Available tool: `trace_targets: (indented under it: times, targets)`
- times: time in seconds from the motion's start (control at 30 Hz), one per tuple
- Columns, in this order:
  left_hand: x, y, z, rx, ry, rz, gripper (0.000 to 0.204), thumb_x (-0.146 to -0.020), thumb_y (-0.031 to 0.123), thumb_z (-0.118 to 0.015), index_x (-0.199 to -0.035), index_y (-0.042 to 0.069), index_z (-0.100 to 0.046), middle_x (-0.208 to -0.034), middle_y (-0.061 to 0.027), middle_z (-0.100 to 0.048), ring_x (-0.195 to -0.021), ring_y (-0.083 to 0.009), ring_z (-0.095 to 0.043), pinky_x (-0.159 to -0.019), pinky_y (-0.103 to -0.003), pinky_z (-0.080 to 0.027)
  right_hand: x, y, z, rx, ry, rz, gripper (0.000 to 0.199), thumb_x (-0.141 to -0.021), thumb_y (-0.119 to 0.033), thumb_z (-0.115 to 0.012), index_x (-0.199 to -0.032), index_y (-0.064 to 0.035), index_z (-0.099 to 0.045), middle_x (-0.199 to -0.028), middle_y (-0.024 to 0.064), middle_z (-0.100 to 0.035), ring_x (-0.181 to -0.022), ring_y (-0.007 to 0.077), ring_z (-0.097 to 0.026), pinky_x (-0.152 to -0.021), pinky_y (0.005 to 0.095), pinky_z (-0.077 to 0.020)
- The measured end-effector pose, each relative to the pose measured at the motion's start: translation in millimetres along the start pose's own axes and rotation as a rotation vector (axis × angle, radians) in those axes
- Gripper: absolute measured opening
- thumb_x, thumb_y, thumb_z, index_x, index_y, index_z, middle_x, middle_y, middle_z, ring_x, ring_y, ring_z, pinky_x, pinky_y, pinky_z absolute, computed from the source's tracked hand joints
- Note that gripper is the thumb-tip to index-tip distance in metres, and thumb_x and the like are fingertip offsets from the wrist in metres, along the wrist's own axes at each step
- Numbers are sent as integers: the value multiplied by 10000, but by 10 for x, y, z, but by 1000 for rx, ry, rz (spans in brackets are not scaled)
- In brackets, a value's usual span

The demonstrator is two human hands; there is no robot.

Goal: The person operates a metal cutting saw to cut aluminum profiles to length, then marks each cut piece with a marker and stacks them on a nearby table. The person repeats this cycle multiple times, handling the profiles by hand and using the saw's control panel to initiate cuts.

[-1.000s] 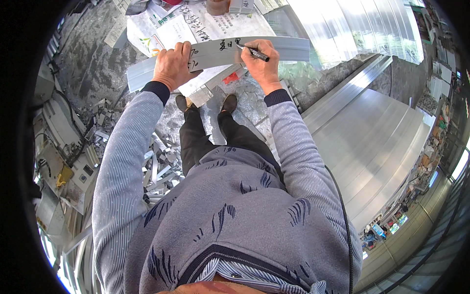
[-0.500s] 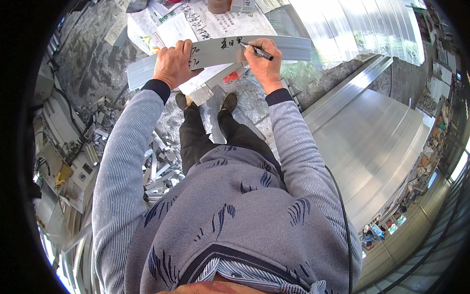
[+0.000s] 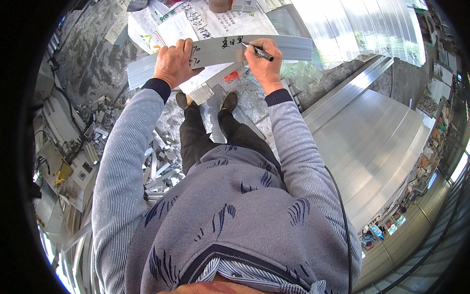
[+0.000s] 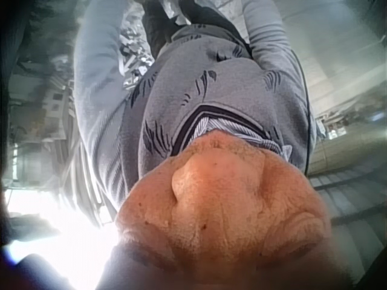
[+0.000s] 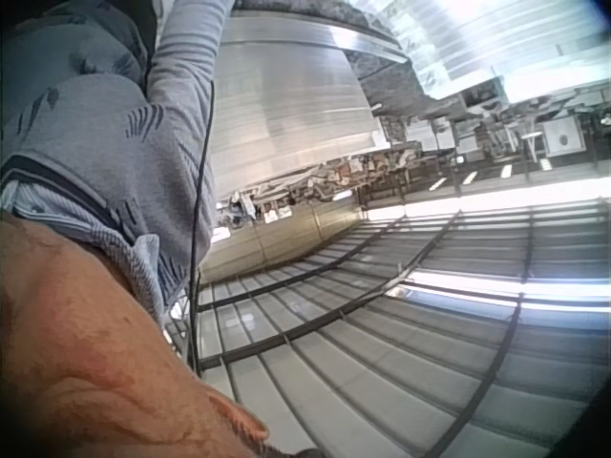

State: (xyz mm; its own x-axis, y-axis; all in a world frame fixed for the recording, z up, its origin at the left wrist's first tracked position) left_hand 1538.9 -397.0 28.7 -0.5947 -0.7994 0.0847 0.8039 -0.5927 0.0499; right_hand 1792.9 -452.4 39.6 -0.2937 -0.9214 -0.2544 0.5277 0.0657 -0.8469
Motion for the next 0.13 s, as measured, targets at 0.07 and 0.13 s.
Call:
trace_targets:
  times: [0.07,0.13]
  targets:
    - [5,-6,-23,-2,1,2,787,-809,613,-850,-1284,52,-567,-1052,-91,-669,-848,-266,-719,-807,-409,-566,9,30,6,23,-3,-33,81,-827,-54,-778,-898,-48,-739,-911,90,-770,-871,257,-741,-775,368,-600]
    - [-2,-15,-63,-8,-2,3,812,-811,623,-846,-1314,52,-564,-1083,-89,-666,-860,-267,-722,-809,-412,-569,0,37,5,65,-18,-47,99,-830,-68,-778,-919,-46,-742,-926,92,-778,-874,261,-747,-782,373,-603]
Point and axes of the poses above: each hand's wrist, its own x-axis away from the middle knuckle, its own z-axis out of the back of the hand, y = z × x, the point moved 10 cm from there along -x, towards the middle knuckle
